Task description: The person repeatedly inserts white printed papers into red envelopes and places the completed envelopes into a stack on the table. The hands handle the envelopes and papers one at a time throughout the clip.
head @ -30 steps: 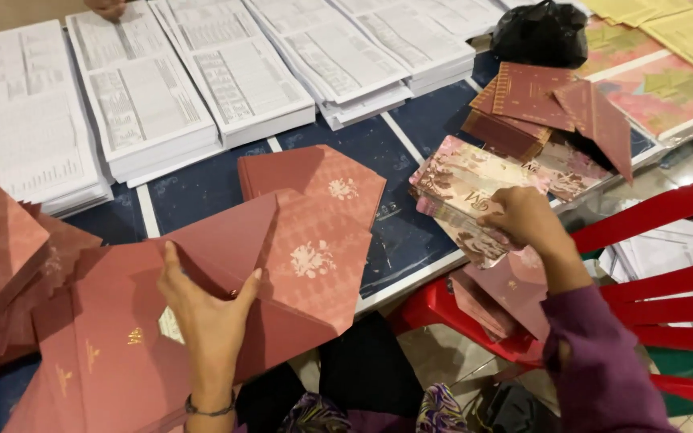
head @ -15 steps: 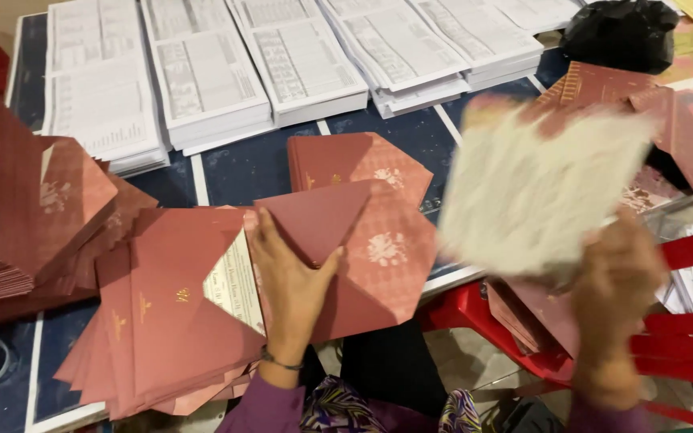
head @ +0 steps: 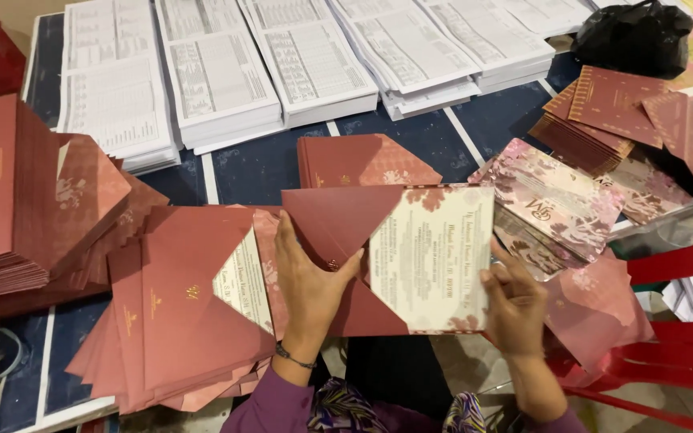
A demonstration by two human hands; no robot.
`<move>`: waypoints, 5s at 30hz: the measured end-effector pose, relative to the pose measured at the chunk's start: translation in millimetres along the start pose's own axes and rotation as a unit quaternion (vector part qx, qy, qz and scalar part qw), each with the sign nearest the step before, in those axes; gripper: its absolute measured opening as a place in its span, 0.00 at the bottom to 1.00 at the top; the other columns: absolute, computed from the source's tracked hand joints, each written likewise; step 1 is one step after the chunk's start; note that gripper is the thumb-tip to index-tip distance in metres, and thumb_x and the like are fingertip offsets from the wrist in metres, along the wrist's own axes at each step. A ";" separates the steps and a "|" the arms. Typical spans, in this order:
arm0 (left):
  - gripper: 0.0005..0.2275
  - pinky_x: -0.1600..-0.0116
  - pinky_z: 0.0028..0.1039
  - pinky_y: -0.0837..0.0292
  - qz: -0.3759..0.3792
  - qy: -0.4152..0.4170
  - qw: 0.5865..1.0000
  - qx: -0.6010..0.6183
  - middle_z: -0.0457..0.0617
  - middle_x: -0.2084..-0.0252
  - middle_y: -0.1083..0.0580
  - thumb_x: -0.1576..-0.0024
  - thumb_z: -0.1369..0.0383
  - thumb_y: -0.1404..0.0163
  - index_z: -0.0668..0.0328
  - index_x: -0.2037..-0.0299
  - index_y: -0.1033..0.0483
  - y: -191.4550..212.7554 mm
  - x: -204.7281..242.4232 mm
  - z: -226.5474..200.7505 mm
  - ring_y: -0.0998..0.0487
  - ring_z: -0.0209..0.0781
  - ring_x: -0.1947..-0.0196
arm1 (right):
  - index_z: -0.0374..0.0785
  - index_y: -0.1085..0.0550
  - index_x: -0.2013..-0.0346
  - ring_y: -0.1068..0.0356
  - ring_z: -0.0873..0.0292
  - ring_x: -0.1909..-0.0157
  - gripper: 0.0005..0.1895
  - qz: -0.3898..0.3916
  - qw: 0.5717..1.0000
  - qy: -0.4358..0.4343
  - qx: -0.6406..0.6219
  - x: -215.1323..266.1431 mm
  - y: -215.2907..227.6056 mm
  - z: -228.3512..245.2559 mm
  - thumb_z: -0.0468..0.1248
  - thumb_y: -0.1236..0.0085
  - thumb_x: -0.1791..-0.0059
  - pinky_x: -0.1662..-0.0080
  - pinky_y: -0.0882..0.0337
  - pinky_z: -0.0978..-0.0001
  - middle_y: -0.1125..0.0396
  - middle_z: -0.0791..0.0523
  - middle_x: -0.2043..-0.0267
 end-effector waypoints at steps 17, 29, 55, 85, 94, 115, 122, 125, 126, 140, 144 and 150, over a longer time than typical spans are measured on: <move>0.53 0.28 0.51 0.48 -0.045 0.122 0.983 -0.126 0.67 0.25 0.43 0.57 0.50 0.32 0.66 0.24 0.49 126.4 -10.1 25.5 0.45 0.63 0.26 | 0.40 0.23 0.59 0.25 0.63 0.61 0.07 0.111 0.981 -0.039 0.155 -36.4 -108.4 -21.0 0.38 0.38 0.49 0.55 0.25 0.72 0.24 0.57 0.62; 0.37 0.27 0.66 0.61 0.024 0.091 0.930 -0.356 0.81 0.25 0.53 0.46 0.47 0.44 0.55 0.29 0.36 151.4 -9.7 121.9 0.58 0.84 0.25 | 0.41 0.30 0.66 0.43 0.63 0.69 0.23 0.163 0.927 -0.175 0.289 -114.6 -105.2 -150.0 0.37 0.20 0.63 0.65 0.43 0.69 0.42 0.61 0.73; 0.54 0.31 0.57 0.45 0.006 0.163 0.986 -0.029 0.64 0.25 0.49 0.54 0.54 0.34 0.61 0.23 0.59 73.4 -4.0 12.1 0.47 0.64 0.25 | 0.32 0.42 0.27 0.45 0.38 0.29 0.39 0.030 0.792 -0.177 0.583 -183.2 110.8 27.9 0.49 0.43 0.47 0.34 0.39 0.40 0.47 0.42 0.25; 0.54 0.26 0.52 0.53 0.023 0.111 0.993 -0.040 0.67 0.22 0.54 0.52 0.54 0.32 0.67 0.24 0.60 35.4 -7.1 0.5 0.58 0.64 0.21 | 0.27 0.40 0.26 0.37 0.60 0.73 0.29 -0.068 0.940 0.160 0.293 -19.5 19.5 73.5 0.24 0.46 0.42 0.71 0.32 0.69 0.33 0.45 0.54; 0.56 0.32 0.59 0.40 -0.041 0.039 0.998 -0.003 0.69 0.28 0.44 0.59 0.58 0.27 0.68 0.24 0.53 32.3 -3.1 4.4 0.46 0.70 0.26 | 0.33 0.37 0.29 0.25 0.45 0.53 0.31 -0.014 0.999 -0.048 -0.011 -12.7 -21.9 35.0 0.23 0.49 0.48 0.55 0.20 0.53 0.30 0.37 0.48; 0.58 0.34 0.66 0.41 -0.038 0.000 0.999 0.021 0.77 0.32 0.39 0.67 0.60 0.23 0.71 0.26 0.47 13.0 21.5 6.0 0.40 0.81 0.31 | 0.36 0.30 0.32 0.25 0.59 0.59 0.32 -0.020 0.997 -0.073 0.021 24.4 -119.0 21.5 0.20 0.44 0.52 0.57 0.18 0.62 0.24 0.47 0.59; 0.56 0.34 0.72 0.47 -0.027 0.082 0.994 -0.061 0.83 0.31 0.42 0.63 0.58 0.25 0.73 0.26 0.47 82.4 -2.5 31.8 0.44 0.88 0.32 | 0.36 0.18 0.50 0.24 0.61 0.63 0.14 0.081 0.987 -0.043 0.130 -4.3 -144.1 19.9 0.34 0.35 0.51 0.56 0.22 0.63 0.21 0.49 0.66; 0.56 0.39 0.65 0.35 -0.094 0.062 0.969 -0.218 0.76 0.35 0.36 0.66 0.56 0.24 0.67 0.26 0.42 134.1 -16.6 57.7 0.33 0.80 0.37 | 0.37 0.22 0.46 0.21 0.60 0.67 0.22 0.053 0.987 -0.010 0.149 -57.3 -118.0 -37.2 0.30 0.29 0.55 0.60 0.22 0.71 0.23 0.52 0.67; 0.56 0.39 0.65 0.35 -0.097 0.061 0.969 -0.219 0.76 0.35 0.36 0.66 0.56 0.24 0.67 0.26 0.42 142.4 -20.3 64.2 0.33 0.80 0.37 | 0.37 0.22 0.46 0.21 0.60 0.67 0.22 0.054 0.988 -0.007 0.147 -75.0 -112.5 -63.1 0.30 0.29 0.55 0.60 0.22 0.71 0.23 0.52 0.67; 0.50 0.38 0.71 0.38 -0.003 0.008 0.994 -0.111 0.83 0.34 0.40 0.56 0.49 0.31 0.73 0.29 0.41 103.1 -9.1 35.1 0.39 0.88 0.34 | 0.31 0.22 0.63 0.30 0.58 0.72 0.12 0.262 0.947 -0.067 0.173 -47.9 -118.4 -66.4 0.29 0.29 0.59 0.67 0.32 0.66 0.30 0.52 0.75; 0.62 0.31 0.70 0.50 0.049 0.067 0.996 0.022 0.84 0.29 0.49 0.62 0.54 0.26 0.76 0.24 0.59 66.3 -7.5 -1.2 0.48 0.86 0.29 | 0.36 0.22 0.66 0.28 0.46 0.66 0.10 0.332 0.915 0.016 0.229 18.2 -134.2 6.7 0.31 0.28 0.60 0.60 0.29 0.58 0.30 0.51 0.69; 0.56 0.24 0.51 0.57 0.055 0.074 0.994 -0.050 0.67 0.22 0.53 0.55 0.57 0.31 0.74 0.25 0.60 37.9 -5.6 0.1 0.58 0.64 0.21 | 0.43 0.25 0.69 0.34 0.60 0.60 0.08 0.391 0.880 -0.011 0.269 16.5 -94.6 9.6 0.38 0.31 0.53 0.58 0.32 0.67 0.34 0.59 0.66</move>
Point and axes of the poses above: each hand's wrist, its own x-axis away from the middle knuckle, its own y-axis out of the back of the hand, z = x × y, the point moved 4 cm from there along -x, towards the middle knuckle
